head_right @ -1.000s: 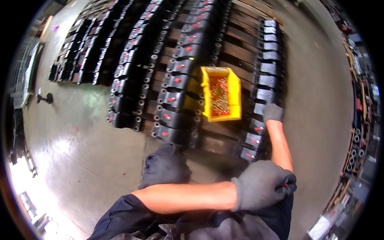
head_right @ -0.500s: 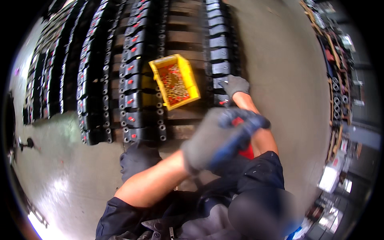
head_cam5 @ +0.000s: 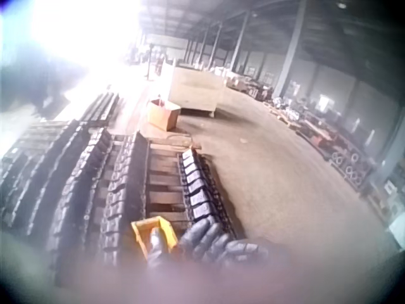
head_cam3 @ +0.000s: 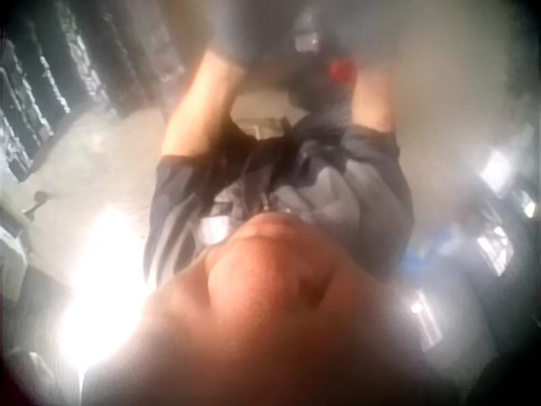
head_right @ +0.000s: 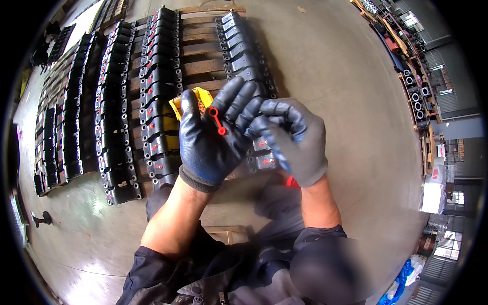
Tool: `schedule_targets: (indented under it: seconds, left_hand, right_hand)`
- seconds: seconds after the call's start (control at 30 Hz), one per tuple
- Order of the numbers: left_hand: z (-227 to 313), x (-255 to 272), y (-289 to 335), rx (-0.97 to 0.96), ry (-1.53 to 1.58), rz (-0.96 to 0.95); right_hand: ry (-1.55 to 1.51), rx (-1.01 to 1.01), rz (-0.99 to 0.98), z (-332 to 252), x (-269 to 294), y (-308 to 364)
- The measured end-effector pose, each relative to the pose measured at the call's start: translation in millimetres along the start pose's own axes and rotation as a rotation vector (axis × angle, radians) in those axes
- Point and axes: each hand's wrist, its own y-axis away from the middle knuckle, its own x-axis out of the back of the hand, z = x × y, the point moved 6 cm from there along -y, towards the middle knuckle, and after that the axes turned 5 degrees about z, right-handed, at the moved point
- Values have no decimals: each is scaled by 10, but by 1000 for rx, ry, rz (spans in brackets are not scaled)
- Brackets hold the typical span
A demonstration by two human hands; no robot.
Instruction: The person takes small red and silver components from a bin, assembles them by hand, and inserts the assembled piece into a hole in a black metal part on a pallet.
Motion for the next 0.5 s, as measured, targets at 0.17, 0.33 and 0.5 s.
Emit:
schedule_targets:
  seconds: [0.17,0.33,0.5]
  left_hand:
    - [10,37,-13,-51,-157,44]
    - [-241,176,-117,-77,-214,-17]
    - [-313,237,-34,-190,-495,130]
  right_hand:
    - [259,109,-118,-165,-183,18]
    - [757,287,-230,13,-370,36]
    - [685,153,-33,134,-112,-28]
